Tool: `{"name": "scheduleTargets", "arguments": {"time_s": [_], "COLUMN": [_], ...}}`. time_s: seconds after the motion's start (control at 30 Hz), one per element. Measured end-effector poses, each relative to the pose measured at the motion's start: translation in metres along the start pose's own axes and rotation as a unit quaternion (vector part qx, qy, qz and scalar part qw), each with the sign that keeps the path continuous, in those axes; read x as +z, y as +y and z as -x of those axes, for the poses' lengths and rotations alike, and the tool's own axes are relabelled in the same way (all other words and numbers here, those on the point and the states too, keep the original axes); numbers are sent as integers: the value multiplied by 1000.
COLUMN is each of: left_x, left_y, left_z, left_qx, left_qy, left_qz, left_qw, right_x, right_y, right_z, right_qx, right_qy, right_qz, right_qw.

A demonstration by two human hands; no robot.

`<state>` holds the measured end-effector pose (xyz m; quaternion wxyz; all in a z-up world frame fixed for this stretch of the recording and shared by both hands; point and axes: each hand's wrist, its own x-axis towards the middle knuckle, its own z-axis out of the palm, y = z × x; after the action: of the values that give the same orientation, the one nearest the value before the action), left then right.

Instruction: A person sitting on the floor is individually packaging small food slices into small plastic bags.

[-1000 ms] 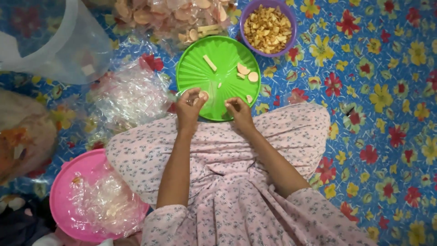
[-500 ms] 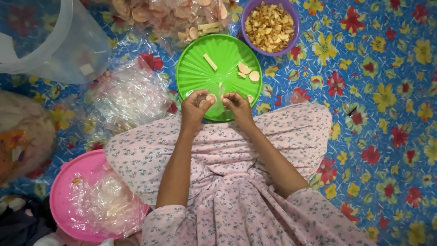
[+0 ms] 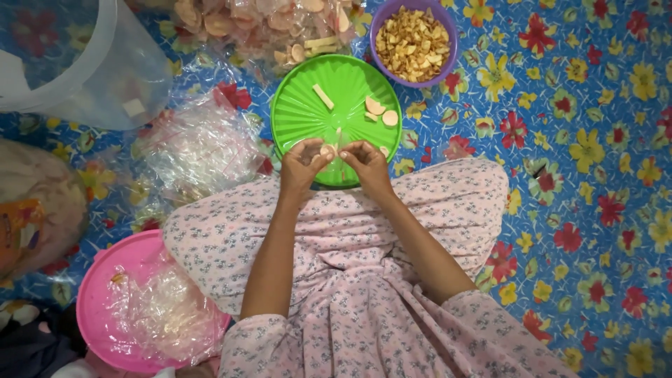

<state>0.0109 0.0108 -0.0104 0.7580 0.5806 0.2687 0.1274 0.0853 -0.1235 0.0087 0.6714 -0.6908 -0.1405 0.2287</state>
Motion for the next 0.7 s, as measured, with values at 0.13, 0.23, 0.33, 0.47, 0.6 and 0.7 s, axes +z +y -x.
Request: {"name": "scheduleTargets", "arguments": {"time_s": [0.13,0.23,0.33,0.47,0.6,0.7], "left_x": [0,1,1,1,1,-6], "left_y": [4,-1,-4,-6,8,4], "left_z": [6,5,4,4,11,8], "left_qx": [-1,7,3,15,9,30], "left_qy": [-19,-30,-41,-6,41,75], "left_qz": [56,97,88,97,110,153], "left_qw": [998,995,995,995,993,985], "right_x": [-2,-1,0,2,-2,-16], "right_y": [3,-6,-6,-6,3,12], "right_z": [0,2,3,6,6,3], "right_qx": [-8,-14,-30,-39,-50,-14], "right_qy": [1,-9,-31,-25,-7,36], "right_qz": [6,25,53,58,66,102], "right_qw": [1000,1000,998,997,997,994]}}
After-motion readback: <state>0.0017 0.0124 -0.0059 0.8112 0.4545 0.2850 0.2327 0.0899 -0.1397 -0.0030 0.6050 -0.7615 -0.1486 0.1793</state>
